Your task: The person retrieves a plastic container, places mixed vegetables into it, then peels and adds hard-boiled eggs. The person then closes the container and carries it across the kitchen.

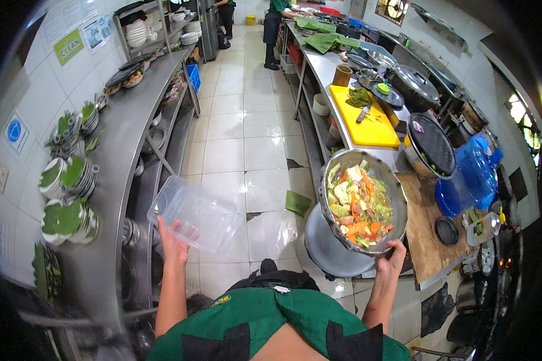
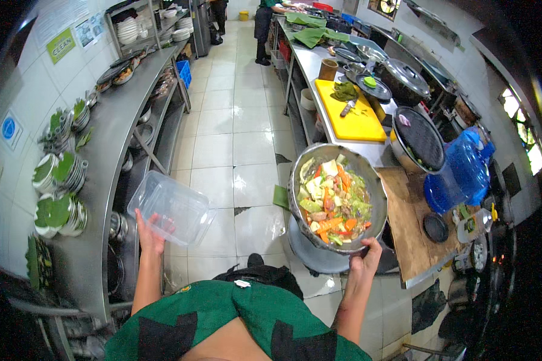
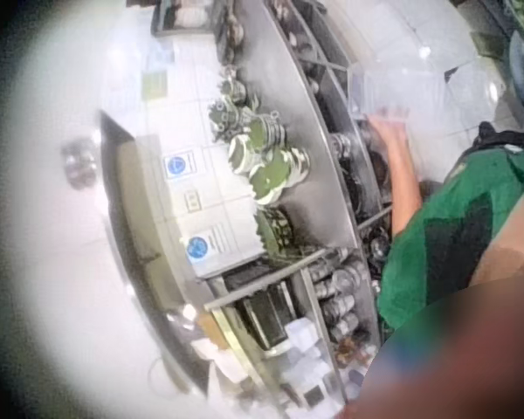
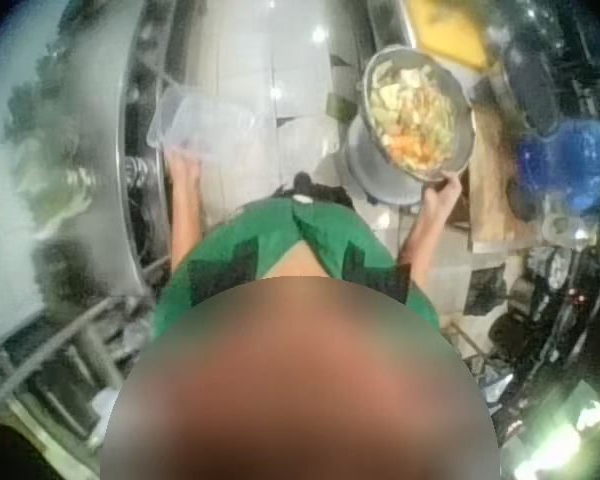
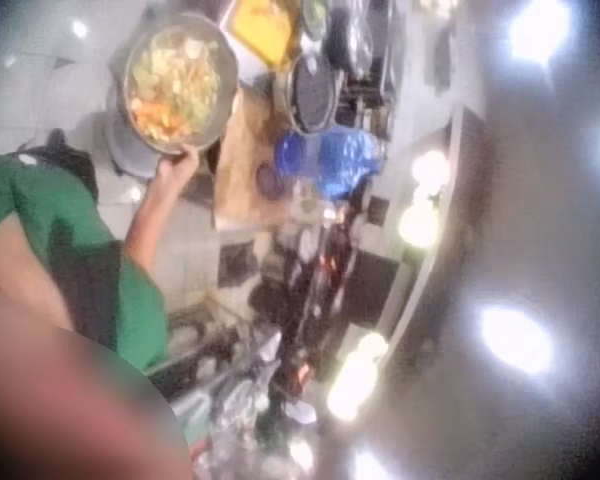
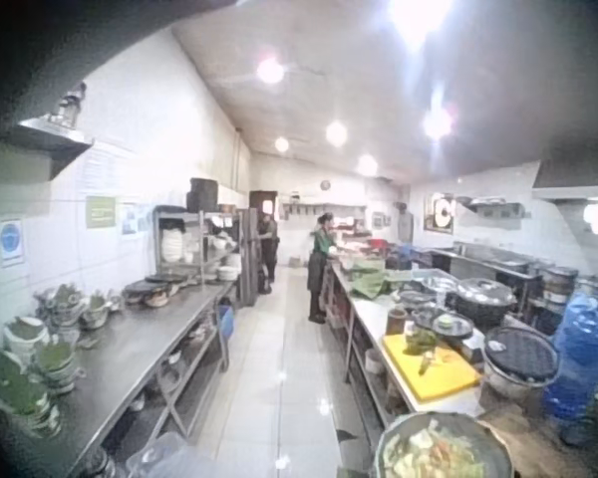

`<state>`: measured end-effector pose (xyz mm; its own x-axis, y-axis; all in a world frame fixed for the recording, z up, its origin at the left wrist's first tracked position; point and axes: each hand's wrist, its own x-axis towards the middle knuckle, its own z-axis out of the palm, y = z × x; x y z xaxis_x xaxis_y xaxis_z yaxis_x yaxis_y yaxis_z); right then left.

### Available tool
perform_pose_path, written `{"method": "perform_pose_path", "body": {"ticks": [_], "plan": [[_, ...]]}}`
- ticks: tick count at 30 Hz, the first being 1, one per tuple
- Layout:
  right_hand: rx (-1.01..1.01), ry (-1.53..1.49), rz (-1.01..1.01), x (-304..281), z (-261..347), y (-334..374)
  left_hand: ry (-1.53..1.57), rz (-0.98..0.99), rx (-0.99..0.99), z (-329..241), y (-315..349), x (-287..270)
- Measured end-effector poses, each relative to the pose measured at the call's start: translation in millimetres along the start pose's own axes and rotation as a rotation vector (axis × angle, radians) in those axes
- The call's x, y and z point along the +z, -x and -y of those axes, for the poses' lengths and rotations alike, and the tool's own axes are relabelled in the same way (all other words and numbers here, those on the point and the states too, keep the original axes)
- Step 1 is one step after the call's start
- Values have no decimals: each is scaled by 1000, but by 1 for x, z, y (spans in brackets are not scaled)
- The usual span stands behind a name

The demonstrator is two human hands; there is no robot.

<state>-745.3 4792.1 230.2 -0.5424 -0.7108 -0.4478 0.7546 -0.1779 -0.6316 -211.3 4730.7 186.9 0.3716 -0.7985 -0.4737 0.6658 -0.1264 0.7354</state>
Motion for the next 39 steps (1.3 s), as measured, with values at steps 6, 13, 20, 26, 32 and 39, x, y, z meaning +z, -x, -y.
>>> {"method": "perform_pose_path", "body": {"ticks": [6, 13, 20, 26, 32, 39], "plan": [[2, -24, 22, 139, -20, -144, -105, -261, 147, -21, -119, 39], [-45, -27, 59, 261, -32, -297, -77, -344, 82, -32, -307, 138], [-205, -69, -118, 361, -27, -384, -281, 167, -9, -29, -529, 394], [-710, 586, -119, 411, -49, -473, -473, 635, -36, 18, -675, 664], [-535, 451, -58, 524, -58, -649, -522, 989, -194, 86, -732, 840], [-361, 327, -60, 642, -82, -802, -654, 963, -455, 149, -819, 983]]}}
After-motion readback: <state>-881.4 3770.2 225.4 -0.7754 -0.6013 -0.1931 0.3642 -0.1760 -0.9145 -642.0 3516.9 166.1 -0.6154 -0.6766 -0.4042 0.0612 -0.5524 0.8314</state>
